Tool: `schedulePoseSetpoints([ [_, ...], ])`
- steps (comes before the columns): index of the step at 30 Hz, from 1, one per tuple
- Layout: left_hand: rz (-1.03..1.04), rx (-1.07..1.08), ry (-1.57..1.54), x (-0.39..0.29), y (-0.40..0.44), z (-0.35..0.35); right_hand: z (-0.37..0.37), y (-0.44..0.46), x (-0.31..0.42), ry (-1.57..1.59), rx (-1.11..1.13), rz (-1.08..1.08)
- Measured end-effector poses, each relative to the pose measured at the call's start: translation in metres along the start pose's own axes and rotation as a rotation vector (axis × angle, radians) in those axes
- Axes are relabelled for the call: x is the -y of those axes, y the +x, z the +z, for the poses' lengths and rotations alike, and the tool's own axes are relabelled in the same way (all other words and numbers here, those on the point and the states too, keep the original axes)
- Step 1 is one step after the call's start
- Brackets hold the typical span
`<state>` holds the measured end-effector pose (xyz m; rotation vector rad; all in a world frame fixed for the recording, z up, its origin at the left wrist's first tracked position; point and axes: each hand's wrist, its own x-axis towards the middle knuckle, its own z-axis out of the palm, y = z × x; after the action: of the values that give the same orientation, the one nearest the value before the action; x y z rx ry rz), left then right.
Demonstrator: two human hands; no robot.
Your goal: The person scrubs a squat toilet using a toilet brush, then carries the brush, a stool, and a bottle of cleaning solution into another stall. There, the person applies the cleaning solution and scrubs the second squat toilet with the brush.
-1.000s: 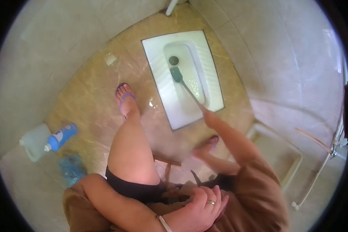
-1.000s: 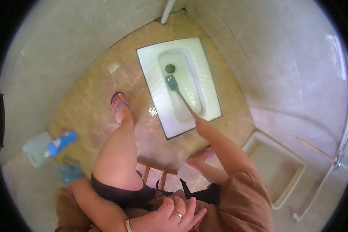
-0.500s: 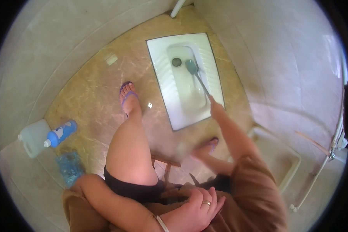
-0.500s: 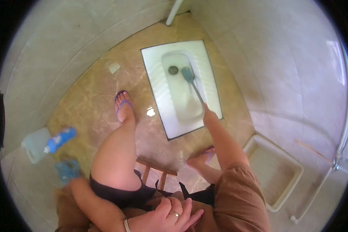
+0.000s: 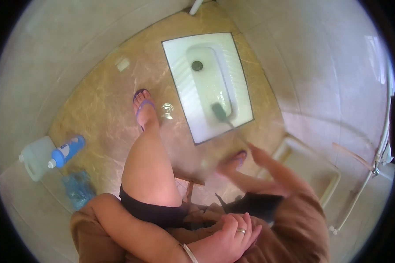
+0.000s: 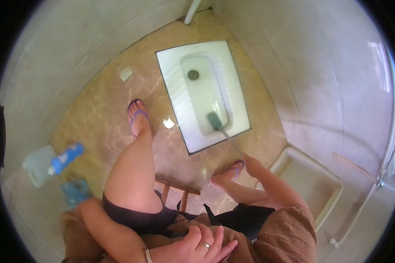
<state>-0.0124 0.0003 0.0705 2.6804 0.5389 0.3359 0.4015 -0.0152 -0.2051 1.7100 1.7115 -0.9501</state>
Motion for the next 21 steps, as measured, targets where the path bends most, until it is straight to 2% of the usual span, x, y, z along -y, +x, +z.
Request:
schedulePoseSetpoints([
  [3,-0.011,0.003,-0.022,-0.002,0.000,-0.001,-0.011,0.001,0.003,0.199,0.254,-0.056],
  [5,0.013,-0.020,-0.006,-0.003,0.000,0.007,-0.024,0.016,0.015,0.426,0.369,0.002],
  [7,0.063,-0.078,0.080,-0.001,0.001,0.027,-0.047,0.039,0.046,0.688,0.397,0.156],
  [9,0.036,-0.080,0.098,0.004,0.003,0.029,-0.041,0.083,0.059,0.821,0.274,0.003],
  [11,0.010,-0.066,0.104,0.006,0.005,0.030,-0.055,0.124,0.106,0.790,0.184,-0.032],
  [12,-0.005,-0.052,0.100,0.006,0.007,0.031,-0.031,0.182,0.096,0.781,0.155,-0.162],
  [13,-0.020,-0.038,0.098,0.008,0.010,0.031,-0.045,0.198,0.127,0.782,0.092,-0.098],
  [15,-0.034,-0.004,0.158,0.012,0.014,0.034,-0.071,0.207,0.184,0.686,-0.016,0.090],
  [17,-0.046,0.037,0.146,0.014,0.016,0.033,-0.095,0.199,0.194,0.487,-0.041,0.232],
  [18,-0.050,0.059,0.114,0.016,0.016,0.027,-0.044,0.263,0.120,-0.115,-0.197,0.075],
  [21,-0.081,0.100,0.082,0.025,0.018,0.005,-0.106,0.224,0.077,-0.484,-0.167,0.125],
])
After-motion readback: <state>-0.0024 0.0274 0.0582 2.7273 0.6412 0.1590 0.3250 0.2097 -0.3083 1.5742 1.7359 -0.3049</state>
